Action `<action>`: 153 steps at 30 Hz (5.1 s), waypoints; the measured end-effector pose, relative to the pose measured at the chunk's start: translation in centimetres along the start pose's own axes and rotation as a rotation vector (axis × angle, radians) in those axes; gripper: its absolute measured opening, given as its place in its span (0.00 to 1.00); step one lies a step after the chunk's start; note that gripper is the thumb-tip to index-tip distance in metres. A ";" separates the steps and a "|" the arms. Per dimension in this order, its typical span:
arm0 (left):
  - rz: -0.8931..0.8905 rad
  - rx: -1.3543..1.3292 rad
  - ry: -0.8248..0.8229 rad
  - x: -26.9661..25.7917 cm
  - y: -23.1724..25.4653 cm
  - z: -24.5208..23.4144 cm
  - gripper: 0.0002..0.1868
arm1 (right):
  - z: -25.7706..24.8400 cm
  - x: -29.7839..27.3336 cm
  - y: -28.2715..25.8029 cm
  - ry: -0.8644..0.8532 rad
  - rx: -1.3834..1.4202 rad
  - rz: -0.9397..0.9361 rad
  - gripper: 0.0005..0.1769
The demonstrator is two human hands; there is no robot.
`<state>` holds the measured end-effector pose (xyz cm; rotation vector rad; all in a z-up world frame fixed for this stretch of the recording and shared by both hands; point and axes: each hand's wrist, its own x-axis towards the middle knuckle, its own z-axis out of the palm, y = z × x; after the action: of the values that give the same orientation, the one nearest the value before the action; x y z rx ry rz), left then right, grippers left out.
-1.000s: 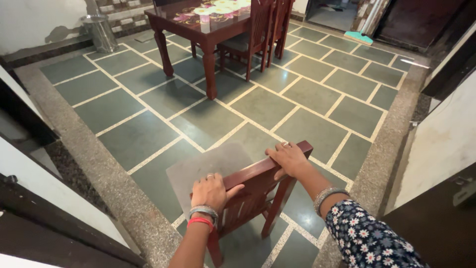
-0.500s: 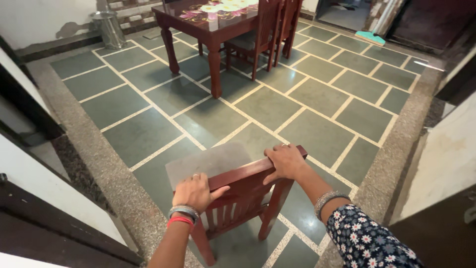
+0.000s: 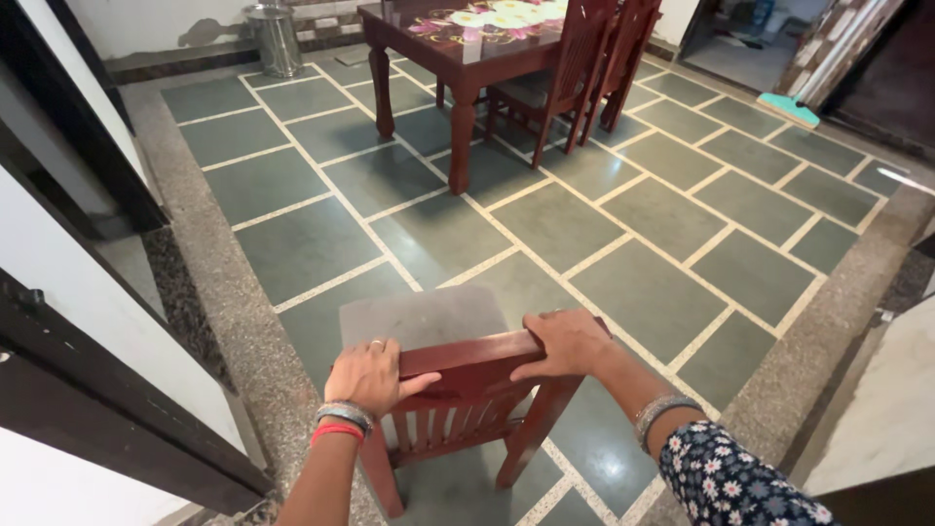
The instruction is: The person moves a wooden chair from a hallway area into a dining room and places it under a dining table. They then move the same chair back to the hallway and repeat the process of moving it into the dining room and placing it under the table.
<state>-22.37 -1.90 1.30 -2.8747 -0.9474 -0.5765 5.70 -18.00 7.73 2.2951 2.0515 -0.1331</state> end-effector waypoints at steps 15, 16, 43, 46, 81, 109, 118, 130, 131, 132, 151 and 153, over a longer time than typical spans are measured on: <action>-0.019 0.026 0.058 0.3 -0.6 0.9 0.39 | 1.6 1.8 2.1 0.090 0.044 -0.162 0.45; -0.022 0.027 0.061 0.8 -0.5 1.0 0.40 | 1.5 2.1 2.4 0.088 0.039 -0.166 0.45; -0.159 0.086 0.133 19.1 -7.2 9.1 0.40 | 0.2 25.2 12.8 0.040 -0.025 -0.119 0.45; -0.158 0.087 0.147 22.1 -9.5 10.3 0.41 | 0.2 29.2 13.4 0.046 -0.022 -0.100 0.48; -0.659 0.163 -0.350 52.7 -24.7 18.5 0.48 | -2.1 68.4 24.6 0.113 -0.032 -0.142 0.52; -0.575 0.153 -0.258 68.7 -42.2 24.3 0.46 | -4.3 92.7 25.6 0.138 -0.028 -0.118 0.50; -0.542 0.128 -0.180 73.9 -48.0 26.9 0.46 | -5.4 99.6 25.9 0.181 -0.033 -0.107 0.50; -0.543 0.172 -0.196 80.3 -57.2 29.0 0.47 | -6.7 109.8 25.0 0.152 -0.020 -0.165 0.53; -0.554 0.181 -0.212 80.7 -57.9 29.2 0.47 | -6.9 110.6 24.9 0.163 -0.019 -0.180 0.54; -0.566 0.191 -0.228 81.3 -58.6 29.4 0.47 | -7.2 111.5 24.9 0.141 -0.024 -0.169 0.53; -0.511 0.170 -0.124 92.5 -70.9 33.2 0.47 | -8.8 127.4 25.1 0.159 -0.006 -0.141 0.48; -0.498 0.168 -0.112 93.8 -72.2 33.6 0.46 | -9.0 129.2 25.1 0.175 0.005 -0.134 0.48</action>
<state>16.01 115.01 0.37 -2.5420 -1.6603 -0.3383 45.17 107.77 2.91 2.2439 2.2905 0.0597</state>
